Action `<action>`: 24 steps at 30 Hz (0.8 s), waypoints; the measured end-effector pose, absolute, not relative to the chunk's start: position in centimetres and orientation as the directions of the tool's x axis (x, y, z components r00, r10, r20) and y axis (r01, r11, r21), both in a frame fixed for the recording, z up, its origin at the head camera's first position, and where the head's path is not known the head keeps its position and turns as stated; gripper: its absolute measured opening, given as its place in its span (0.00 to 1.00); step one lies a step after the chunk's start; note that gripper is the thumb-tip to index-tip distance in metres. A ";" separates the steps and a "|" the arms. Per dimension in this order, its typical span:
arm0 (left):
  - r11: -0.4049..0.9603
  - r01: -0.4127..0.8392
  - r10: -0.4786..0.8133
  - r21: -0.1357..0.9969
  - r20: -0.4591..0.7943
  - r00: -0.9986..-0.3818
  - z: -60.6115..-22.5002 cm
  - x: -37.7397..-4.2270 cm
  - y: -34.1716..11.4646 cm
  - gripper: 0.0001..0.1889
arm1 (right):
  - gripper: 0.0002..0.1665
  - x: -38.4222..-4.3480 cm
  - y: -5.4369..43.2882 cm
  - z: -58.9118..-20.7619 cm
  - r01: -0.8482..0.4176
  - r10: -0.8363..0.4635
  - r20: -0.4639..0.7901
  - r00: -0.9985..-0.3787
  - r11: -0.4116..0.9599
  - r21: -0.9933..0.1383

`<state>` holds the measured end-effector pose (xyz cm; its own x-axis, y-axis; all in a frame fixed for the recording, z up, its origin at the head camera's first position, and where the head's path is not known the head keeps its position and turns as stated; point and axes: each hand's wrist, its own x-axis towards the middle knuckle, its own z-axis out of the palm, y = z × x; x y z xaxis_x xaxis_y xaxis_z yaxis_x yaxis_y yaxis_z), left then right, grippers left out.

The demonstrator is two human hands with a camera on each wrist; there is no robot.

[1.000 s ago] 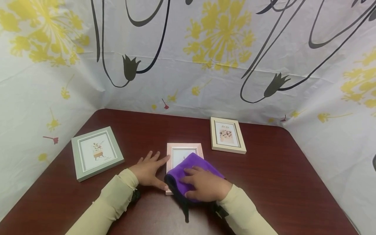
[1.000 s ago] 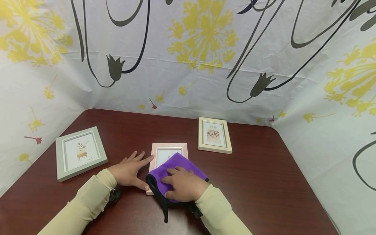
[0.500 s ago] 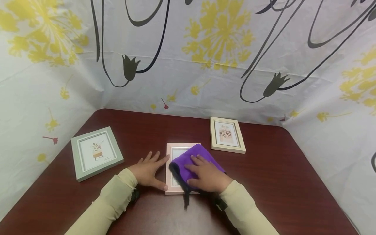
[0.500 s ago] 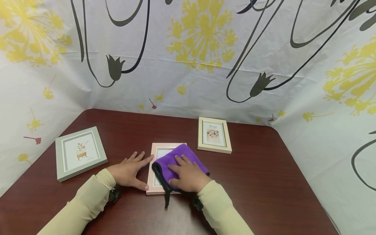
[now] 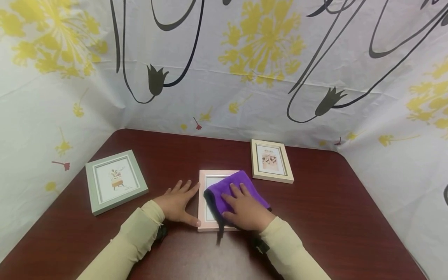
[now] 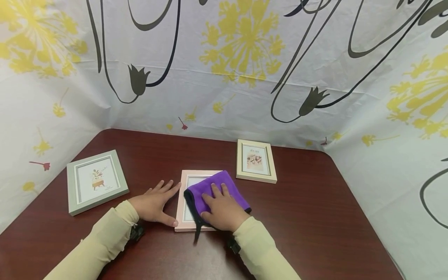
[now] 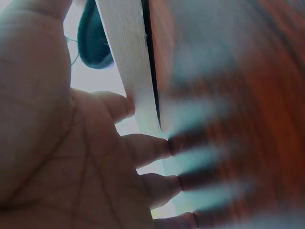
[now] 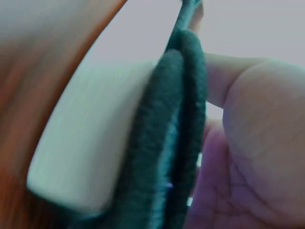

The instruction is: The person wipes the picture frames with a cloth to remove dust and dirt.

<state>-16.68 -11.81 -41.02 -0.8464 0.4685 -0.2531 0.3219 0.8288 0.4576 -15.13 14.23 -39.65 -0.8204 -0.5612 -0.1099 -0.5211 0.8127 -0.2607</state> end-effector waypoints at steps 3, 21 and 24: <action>0.833 0.317 0.463 0.454 -0.257 -0.848 -41.0 -16.7 -11.8 0.65 | 0.34 -14.5 13.7 -39.2 -0.558 -0.602 -0.139 -0.787 0.789 -0.257; 0.821 0.334 0.479 0.462 -0.241 -0.844 -40.6 -16.4 -11.7 0.65 | 0.34 -15.9 15.0 -39.7 -0.549 -0.587 -0.096 -0.804 0.795 -0.259; 0.823 0.328 0.474 0.464 -0.244 -0.846 -40.6 -16.4 -11.6 0.65 | 0.34 -16.2 15.4 -39.8 -0.532 -0.561 -0.072 -0.824 0.812 -0.242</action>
